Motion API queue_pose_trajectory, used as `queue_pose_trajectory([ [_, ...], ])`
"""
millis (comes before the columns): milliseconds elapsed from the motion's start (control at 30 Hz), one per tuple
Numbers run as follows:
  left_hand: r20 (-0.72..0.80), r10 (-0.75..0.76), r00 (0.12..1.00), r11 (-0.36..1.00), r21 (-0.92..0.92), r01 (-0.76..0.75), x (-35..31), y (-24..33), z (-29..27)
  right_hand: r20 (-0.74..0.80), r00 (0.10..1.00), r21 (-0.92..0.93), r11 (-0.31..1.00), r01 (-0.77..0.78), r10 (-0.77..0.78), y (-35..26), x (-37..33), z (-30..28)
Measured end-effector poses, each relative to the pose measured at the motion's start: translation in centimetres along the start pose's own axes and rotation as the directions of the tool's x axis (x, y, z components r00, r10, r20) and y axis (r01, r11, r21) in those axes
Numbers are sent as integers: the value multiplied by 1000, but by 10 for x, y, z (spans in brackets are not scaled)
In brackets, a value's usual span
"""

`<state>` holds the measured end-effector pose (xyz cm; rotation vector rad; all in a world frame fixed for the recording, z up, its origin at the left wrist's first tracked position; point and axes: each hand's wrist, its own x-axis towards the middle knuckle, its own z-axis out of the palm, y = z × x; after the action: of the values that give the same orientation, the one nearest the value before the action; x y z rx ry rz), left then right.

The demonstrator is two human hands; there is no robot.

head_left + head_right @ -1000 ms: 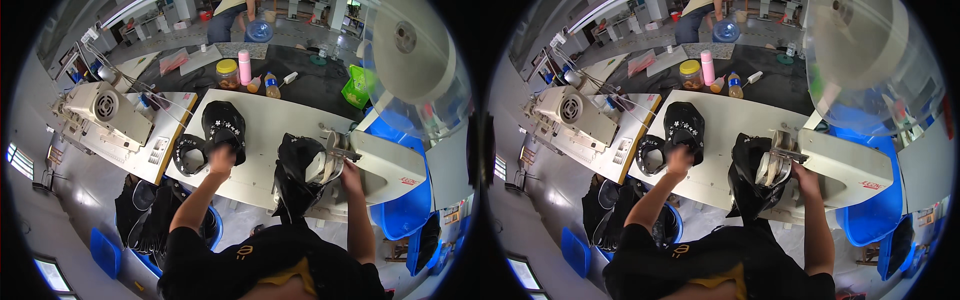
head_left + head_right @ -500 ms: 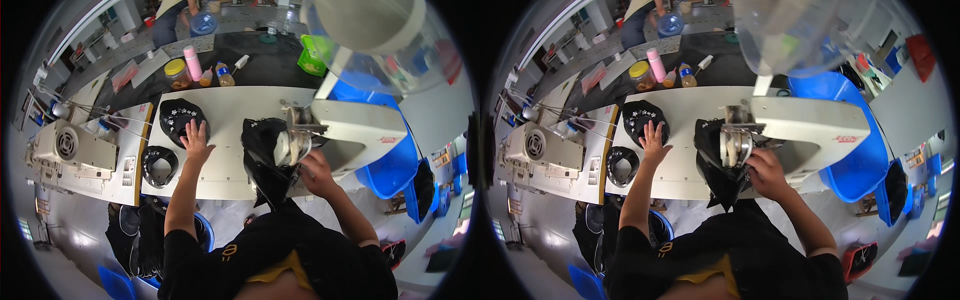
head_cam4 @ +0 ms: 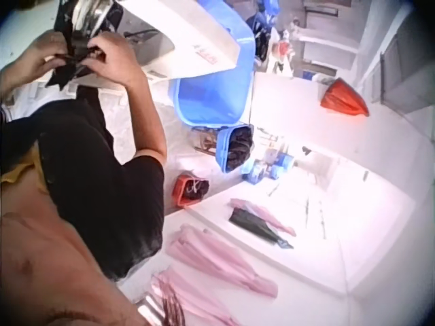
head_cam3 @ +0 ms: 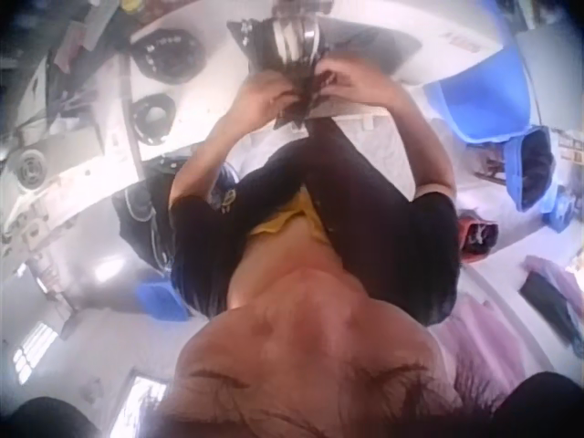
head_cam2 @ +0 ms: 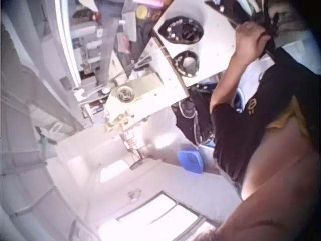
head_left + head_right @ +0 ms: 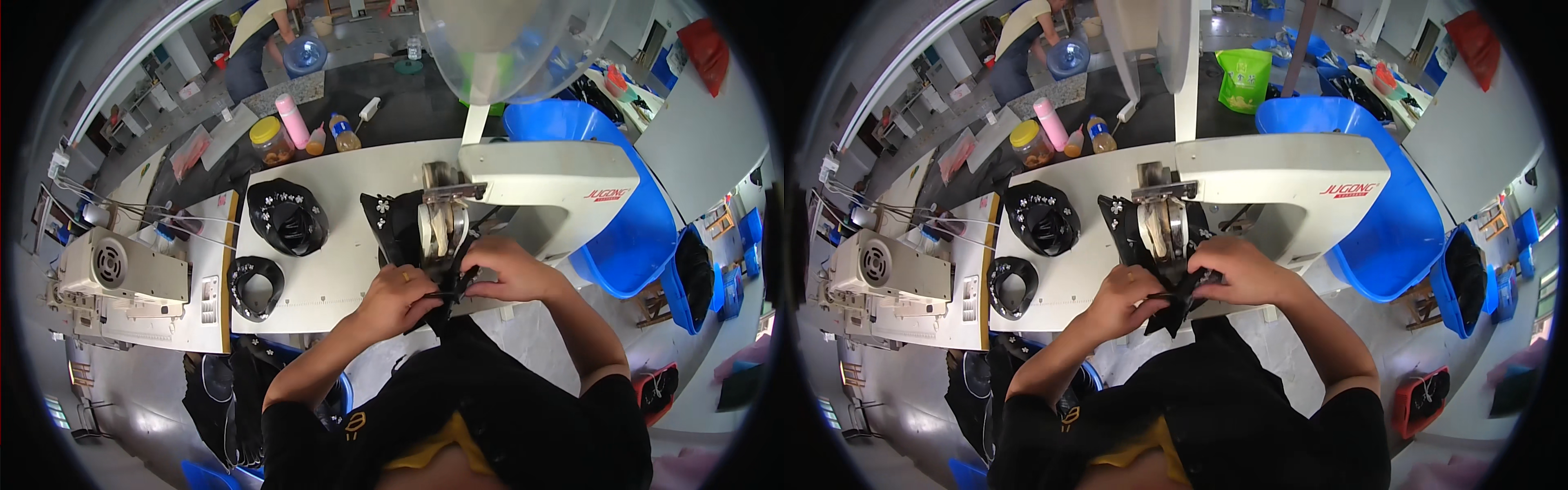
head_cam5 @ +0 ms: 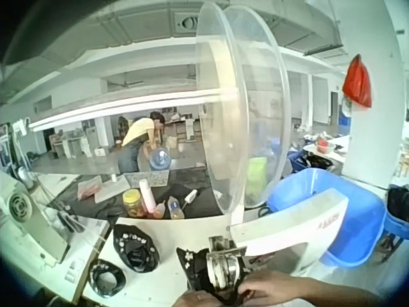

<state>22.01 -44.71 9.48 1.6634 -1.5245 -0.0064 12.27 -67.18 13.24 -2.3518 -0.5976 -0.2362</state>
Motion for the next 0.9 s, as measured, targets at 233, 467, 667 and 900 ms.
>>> queue_pose_trajectory([
  [233,-273,-349,896,793,-595,127,35,23,-33,-209,948,657,752,-46,240,-10,17,-19],
  [467,-228,-472,852,506,-861,49,51,4,-24,-283,841,946,281,164,461,2,20,9],
  [667,-165,-560,812,377,-924,72,70,-24,-27,-305,813,952,188,243,495,37,24,8],
  [900,-77,-491,868,788,-463,405,115,-60,-72,-419,650,908,304,289,634,72,77,6],
])
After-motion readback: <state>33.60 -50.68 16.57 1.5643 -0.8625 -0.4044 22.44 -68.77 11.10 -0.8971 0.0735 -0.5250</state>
